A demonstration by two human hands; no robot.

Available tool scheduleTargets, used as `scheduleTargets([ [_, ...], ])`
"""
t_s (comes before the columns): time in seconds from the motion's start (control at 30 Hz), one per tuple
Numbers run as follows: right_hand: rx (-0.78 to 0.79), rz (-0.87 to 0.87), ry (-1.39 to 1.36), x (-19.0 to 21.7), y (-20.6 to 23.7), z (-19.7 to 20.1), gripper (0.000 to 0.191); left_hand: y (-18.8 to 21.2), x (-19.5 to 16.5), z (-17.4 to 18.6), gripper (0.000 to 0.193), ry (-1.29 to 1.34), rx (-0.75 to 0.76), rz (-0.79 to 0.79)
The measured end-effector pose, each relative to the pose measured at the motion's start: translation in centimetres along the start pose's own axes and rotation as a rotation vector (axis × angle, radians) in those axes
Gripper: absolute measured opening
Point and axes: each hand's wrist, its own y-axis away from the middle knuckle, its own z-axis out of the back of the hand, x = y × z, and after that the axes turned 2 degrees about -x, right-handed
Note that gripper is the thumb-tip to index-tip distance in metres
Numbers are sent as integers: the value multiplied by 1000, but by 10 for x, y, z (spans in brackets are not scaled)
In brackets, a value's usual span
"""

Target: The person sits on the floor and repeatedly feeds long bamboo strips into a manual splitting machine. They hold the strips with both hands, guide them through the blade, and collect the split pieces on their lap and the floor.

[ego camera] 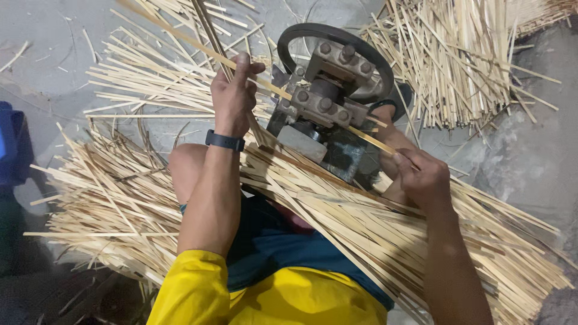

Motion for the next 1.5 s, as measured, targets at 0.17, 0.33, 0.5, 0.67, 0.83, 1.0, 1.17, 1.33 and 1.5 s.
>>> scheduleTargets([
  [0.17, 362, -539, -70, -6, 27, -7, 22, -2, 2, 1, 37, 54, 81, -36],
  [0.33, 462, -273, -324, 1, 51, -23, 22, -5, 5, 5, 39, 53, 79, -12],
  [0.5, 6, 296, -180, -13, 40, -3, 14, -12, -1, 19, 39, 47, -2, -72],
  [0.67, 220, -264, -120, -44, 51, 40, 13, -13, -8, 28, 45, 231, -79, -128],
  [0.83, 174, -339, 121, -85, 61, 75, 14, -13, -10, 28, 51, 314, -54, -113],
  [1.0, 16, -369, 108, -96, 58, 85, 7, -16, -17, 31, 52, 347, -40, -93],
  [1.17, -2, 357, 284, -66, 22, 49, 2, -11, -12, 18, 48, 131, -75, -70],
  [1.33, 40, 47, 95, -28, 3, 15, 11, -3, -3, 3, 45, -16, -91, -56],
  [1.5, -214, 218, 375, -46, 22, 37, 23, 2, -2, 1, 37, 4, 2, -31],
])
